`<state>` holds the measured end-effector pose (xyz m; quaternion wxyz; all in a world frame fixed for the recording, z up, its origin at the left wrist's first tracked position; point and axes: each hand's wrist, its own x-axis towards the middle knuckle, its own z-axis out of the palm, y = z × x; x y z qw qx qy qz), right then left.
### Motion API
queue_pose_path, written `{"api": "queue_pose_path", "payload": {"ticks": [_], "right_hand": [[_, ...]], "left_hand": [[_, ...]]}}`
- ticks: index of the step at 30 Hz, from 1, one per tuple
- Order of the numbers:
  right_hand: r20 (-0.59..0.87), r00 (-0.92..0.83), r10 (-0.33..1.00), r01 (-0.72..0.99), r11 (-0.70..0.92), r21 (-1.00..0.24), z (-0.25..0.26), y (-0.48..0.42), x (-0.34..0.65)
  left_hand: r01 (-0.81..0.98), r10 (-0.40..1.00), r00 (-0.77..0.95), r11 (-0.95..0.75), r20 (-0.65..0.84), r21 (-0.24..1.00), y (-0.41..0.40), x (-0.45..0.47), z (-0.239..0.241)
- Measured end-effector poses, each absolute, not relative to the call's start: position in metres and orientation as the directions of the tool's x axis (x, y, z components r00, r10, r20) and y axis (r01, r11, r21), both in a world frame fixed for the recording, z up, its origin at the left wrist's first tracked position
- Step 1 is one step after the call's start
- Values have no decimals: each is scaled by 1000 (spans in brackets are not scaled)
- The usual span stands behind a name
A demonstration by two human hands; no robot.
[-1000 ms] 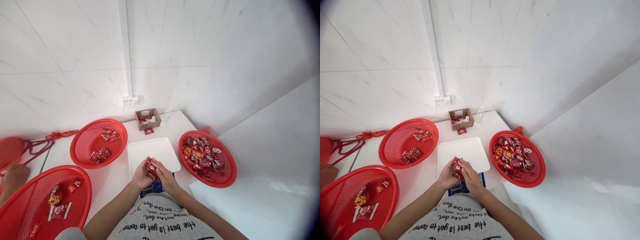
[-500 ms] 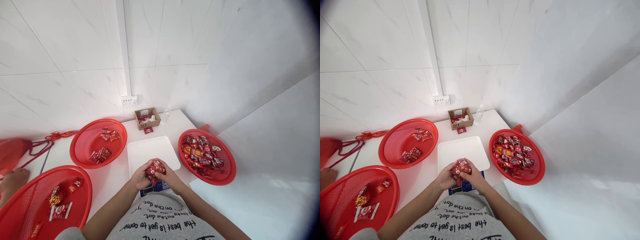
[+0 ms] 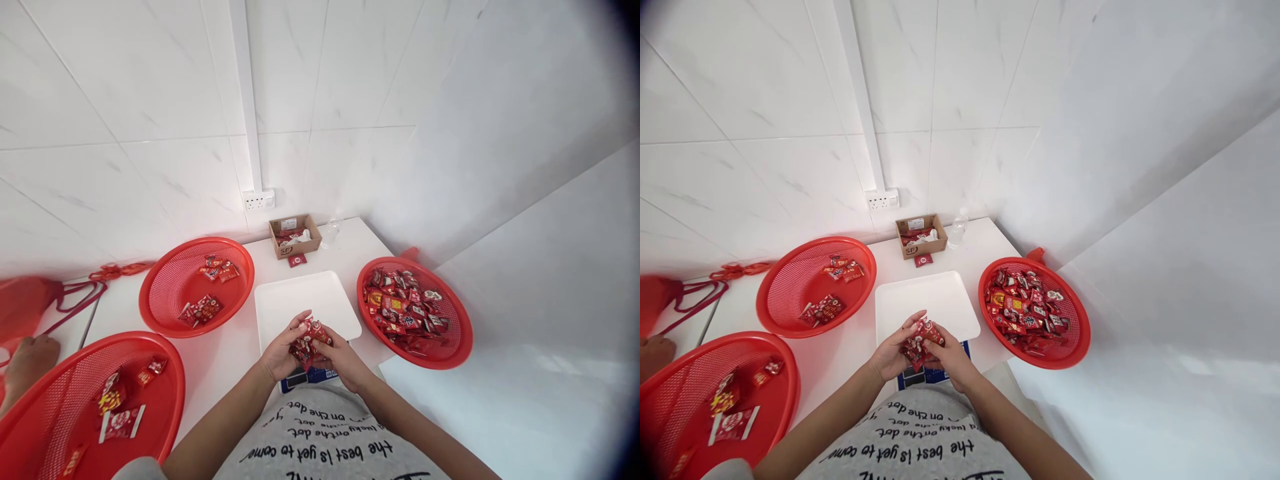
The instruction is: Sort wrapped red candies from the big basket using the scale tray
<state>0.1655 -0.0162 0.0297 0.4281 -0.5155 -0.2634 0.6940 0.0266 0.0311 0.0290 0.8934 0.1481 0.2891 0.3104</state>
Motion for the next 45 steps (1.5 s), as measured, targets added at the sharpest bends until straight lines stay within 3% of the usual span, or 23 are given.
{"api": "queue_pose_path", "payload": {"ticks": [7, 14, 23, 34, 38, 45], "right_hand": [[-474, -135, 870, -297, -492, -818, 32, -17, 164], [-477, -131, 869, -320, -492, -809, 35, -17, 162], [-525, -100, 845, -335, -525, -782, 30, -17, 161], [-409, -257, 876, -369, -480, -796, 44, -19, 160], [-425, -235, 874, -352, -485, -801, 40, -19, 160], [-440, -206, 874, -286, -484, -827, 35, -18, 159]], "left_hand": [[-466, 693, 557, 717, -458, 518, 31, 26, 25], [-465, 716, 598, 676, -360, 571, 29, 23, 32], [-466, 719, 566, 682, -403, 564, 26, 22, 32], [-416, 794, 496, 573, -352, 706, 21, 29, 37], [-344, 809, 474, 534, -348, 772, 22, 32, 37], [-328, 801, 430, 568, -416, 755, 24, 35, 26]]}}
